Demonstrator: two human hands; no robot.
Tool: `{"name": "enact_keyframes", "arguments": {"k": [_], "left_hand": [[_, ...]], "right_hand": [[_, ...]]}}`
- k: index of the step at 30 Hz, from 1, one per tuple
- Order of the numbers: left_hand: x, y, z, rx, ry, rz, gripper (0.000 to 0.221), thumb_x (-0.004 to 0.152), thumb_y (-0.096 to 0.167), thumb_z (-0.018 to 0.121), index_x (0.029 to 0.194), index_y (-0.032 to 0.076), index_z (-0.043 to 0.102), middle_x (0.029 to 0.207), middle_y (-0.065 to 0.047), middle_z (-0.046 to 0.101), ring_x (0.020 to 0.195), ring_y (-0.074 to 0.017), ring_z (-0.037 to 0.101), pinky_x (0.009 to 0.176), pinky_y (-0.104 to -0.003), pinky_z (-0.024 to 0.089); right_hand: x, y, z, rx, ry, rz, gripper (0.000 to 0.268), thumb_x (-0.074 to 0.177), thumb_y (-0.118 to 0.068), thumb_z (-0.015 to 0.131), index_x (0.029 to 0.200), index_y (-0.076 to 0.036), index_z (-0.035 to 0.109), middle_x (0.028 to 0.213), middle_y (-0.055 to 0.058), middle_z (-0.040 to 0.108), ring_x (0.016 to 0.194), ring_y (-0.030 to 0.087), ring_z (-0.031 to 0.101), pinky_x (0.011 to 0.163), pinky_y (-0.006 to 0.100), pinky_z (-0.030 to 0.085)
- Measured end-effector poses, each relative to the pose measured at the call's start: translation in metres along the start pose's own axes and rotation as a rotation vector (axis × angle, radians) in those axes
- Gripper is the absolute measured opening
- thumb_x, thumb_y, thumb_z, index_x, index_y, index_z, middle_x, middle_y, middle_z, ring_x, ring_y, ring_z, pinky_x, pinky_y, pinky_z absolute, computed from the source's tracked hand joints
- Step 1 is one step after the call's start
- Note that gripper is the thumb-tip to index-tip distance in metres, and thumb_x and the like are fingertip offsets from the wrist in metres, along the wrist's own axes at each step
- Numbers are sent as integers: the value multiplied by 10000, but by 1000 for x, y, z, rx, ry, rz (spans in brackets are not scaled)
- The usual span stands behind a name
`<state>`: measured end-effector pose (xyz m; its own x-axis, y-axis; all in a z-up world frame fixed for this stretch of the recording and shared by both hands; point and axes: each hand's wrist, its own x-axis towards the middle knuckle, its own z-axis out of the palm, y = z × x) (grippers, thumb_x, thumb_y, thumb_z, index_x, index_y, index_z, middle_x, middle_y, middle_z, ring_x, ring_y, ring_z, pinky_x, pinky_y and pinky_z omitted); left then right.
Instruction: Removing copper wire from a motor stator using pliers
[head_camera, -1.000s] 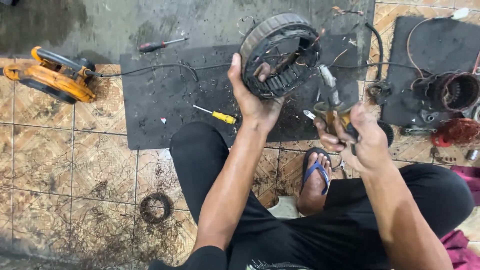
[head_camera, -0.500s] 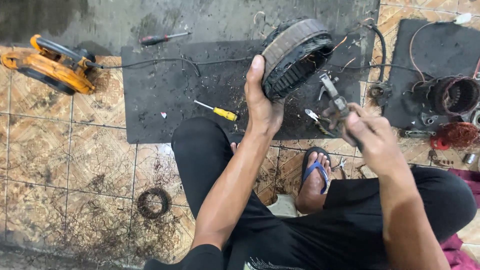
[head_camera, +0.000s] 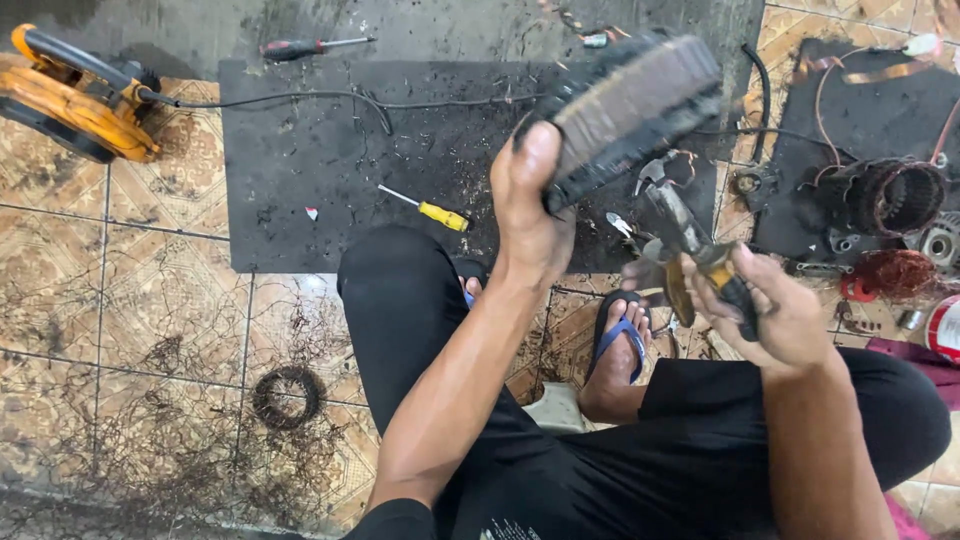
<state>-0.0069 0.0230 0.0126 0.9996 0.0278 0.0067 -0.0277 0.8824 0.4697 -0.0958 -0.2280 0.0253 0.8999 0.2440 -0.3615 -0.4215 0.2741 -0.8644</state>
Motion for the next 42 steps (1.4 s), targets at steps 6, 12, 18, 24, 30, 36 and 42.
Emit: {"name": "enact_keyframes", "arguments": {"k": [6,12,18,24,30,36,42], "left_hand": [[0,7,17,223,-50,-36,453,788,445,736,890,85,481,1383,-268,564,1260,-382,547,1042,-490,460],[-1,19,27,196,-129,-32,392,825,368,693,864,117,394,1400,-295,569,1301,-381,570,1136,-481,460],[-1,23,27,101,-154,-75,425,799,387,726,873,118,406,1429,-304,544,1342,-404,543,1147,-527,465],[-3,22,24,112,-182,-78,404,823,393,718,884,100,447,1425,-269,562,1353,-392,552,1159,-547,471],[-6,18,21,-128,-154,-114,450,968,376,682,1215,8,604,1120,-100,635,994,-194,611,863,-347,535],[-4,16,14,-307,7,-165,493,1064,425,565,1246,-18,681,1127,-109,748,951,-198,709,880,-339,545],[-8,13,16,-352,-36,-131,421,1087,349,566,1225,-31,684,1151,-112,747,979,-200,702,915,-343,533]], "right_hand": [[1,34,-29,312,179,227,494,1099,-324,539,1176,157,624,902,178,669,565,99,477,724,289,548],[-2,45,-51,404,240,257,447,1094,-272,511,1231,139,620,1170,312,710,912,294,734,819,388,603],[-3,31,-31,476,201,154,327,1077,-189,526,1060,116,642,793,199,641,550,146,464,674,408,576],[6,20,-1,551,-34,69,407,1086,-192,507,1041,184,657,659,75,533,535,115,350,710,350,433],[15,6,24,324,-227,-23,467,1104,-377,573,1069,76,680,562,8,354,570,214,418,592,373,402],[9,13,7,348,-205,-11,451,1115,-325,540,1159,117,618,585,29,403,513,157,338,597,384,417],[26,-4,44,545,-525,-79,554,1139,-301,512,1501,93,370,574,18,437,547,267,501,496,362,429]]}}
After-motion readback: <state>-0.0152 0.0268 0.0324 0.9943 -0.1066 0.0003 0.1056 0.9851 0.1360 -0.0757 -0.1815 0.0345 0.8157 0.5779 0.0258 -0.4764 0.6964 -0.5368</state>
